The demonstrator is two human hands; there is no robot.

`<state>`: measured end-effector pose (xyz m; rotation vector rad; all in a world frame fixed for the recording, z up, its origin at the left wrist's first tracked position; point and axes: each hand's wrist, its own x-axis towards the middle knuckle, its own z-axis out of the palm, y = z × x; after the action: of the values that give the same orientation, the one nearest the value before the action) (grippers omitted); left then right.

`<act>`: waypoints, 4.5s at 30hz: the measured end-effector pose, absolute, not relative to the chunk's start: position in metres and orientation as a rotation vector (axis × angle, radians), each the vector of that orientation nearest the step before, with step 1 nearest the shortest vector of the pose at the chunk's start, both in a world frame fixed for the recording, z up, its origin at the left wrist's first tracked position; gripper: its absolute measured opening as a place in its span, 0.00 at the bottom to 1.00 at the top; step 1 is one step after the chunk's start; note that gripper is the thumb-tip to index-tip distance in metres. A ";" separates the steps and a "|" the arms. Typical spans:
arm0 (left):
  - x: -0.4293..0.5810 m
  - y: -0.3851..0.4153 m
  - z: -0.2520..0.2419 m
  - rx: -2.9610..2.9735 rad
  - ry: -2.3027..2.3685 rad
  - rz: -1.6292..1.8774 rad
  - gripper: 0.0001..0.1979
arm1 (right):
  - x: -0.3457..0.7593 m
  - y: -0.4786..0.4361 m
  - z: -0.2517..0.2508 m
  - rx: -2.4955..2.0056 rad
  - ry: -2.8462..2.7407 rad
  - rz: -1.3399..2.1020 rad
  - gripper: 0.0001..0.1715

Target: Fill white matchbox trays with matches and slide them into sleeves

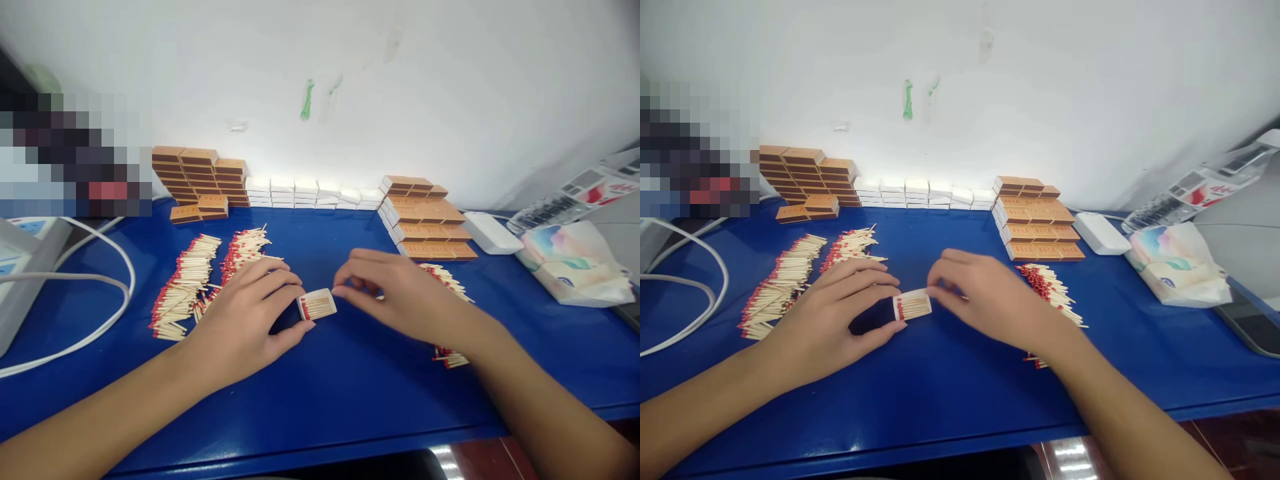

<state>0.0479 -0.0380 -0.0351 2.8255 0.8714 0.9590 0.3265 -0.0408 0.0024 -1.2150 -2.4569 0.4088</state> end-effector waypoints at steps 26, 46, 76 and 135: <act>0.047 -0.036 -0.035 2.832 0.873 0.940 0.09 | 0.360 -0.018 0.002 -1.533 -2.403 0.741 0.23; 0.046 -0.037 -0.035 2.841 0.868 0.949 0.10 | 0.372 -0.002 -0.013 -1.513 -2.369 0.492 0.18; 0.045 -0.036 -0.038 2.857 0.867 0.940 0.10 | 0.370 -0.009 0.001 -1.611 -2.423 0.692 0.15; 0.046 -0.035 -0.037 2.863 0.864 0.942 0.10 | 0.371 -0.009 -0.001 -1.606 -2.427 0.661 0.16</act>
<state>0.0457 -0.0351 -0.0372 2.8634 0.8638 0.9425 0.3707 -0.0092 -0.0007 -1.6060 -2.4270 0.6610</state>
